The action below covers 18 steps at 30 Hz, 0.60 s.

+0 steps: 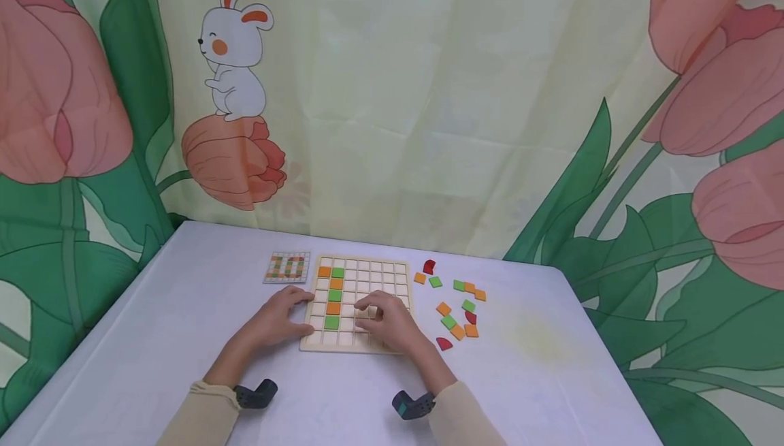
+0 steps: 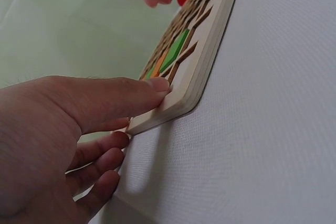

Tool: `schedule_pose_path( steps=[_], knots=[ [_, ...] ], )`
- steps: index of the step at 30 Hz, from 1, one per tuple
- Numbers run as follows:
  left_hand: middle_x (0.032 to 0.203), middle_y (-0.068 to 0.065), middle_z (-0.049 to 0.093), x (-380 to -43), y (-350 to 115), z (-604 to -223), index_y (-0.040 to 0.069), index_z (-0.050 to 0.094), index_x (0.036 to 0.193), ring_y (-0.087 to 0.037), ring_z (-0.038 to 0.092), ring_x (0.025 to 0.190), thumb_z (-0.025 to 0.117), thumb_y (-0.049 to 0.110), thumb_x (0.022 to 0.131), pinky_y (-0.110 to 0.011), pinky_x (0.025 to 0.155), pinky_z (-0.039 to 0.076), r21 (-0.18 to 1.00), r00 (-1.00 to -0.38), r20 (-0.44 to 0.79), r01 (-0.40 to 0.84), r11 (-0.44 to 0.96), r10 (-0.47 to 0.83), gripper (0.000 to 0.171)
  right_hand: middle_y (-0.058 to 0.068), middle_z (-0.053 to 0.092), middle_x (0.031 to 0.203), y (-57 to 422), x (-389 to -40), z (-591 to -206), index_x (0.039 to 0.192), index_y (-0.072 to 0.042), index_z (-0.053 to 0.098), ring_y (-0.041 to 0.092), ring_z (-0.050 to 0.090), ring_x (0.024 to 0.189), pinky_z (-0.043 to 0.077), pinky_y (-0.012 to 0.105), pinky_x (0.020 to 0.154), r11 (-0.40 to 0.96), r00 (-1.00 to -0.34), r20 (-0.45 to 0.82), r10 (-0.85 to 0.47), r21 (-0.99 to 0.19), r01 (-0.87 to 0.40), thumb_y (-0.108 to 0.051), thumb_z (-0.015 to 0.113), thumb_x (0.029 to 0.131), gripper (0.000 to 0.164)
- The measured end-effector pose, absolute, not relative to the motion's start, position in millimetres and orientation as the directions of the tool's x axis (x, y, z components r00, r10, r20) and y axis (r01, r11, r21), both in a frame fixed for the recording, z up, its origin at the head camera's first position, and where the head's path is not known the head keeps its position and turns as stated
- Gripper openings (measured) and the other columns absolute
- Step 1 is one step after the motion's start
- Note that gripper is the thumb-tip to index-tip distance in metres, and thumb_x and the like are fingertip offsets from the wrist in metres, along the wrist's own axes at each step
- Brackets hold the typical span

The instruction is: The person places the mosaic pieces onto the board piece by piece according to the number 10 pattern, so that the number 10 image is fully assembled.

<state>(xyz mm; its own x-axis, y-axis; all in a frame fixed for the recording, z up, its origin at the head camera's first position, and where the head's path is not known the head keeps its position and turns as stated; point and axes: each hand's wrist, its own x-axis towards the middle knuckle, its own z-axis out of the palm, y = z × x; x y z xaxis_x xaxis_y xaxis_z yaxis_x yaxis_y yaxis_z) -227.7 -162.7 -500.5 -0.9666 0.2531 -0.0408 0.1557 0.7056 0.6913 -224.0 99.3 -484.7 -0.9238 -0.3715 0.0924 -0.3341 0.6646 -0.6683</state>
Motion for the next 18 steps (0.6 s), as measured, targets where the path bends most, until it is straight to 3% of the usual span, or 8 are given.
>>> schedule_pose_path(
  steps=[18],
  knots=[
    [0.131,-0.009,0.053,-228.7,-163.0,-502.9,0.013,0.057,0.133,-0.033,0.048,0.128,0.084,0.029,0.073,-0.053,0.106,0.042,0.687,-0.967,-0.032,0.161,0.708,0.251,0.068,-0.008,0.065,0.104,127.6,-225.7,-484.6,0.109,-0.022,0.072,0.011,0.051,0.071,0.043,0.019,0.056,0.691,-0.947,0.092,-0.308,-0.662,-0.289,-0.024,0.072,0.086,0.023]
  ],
)
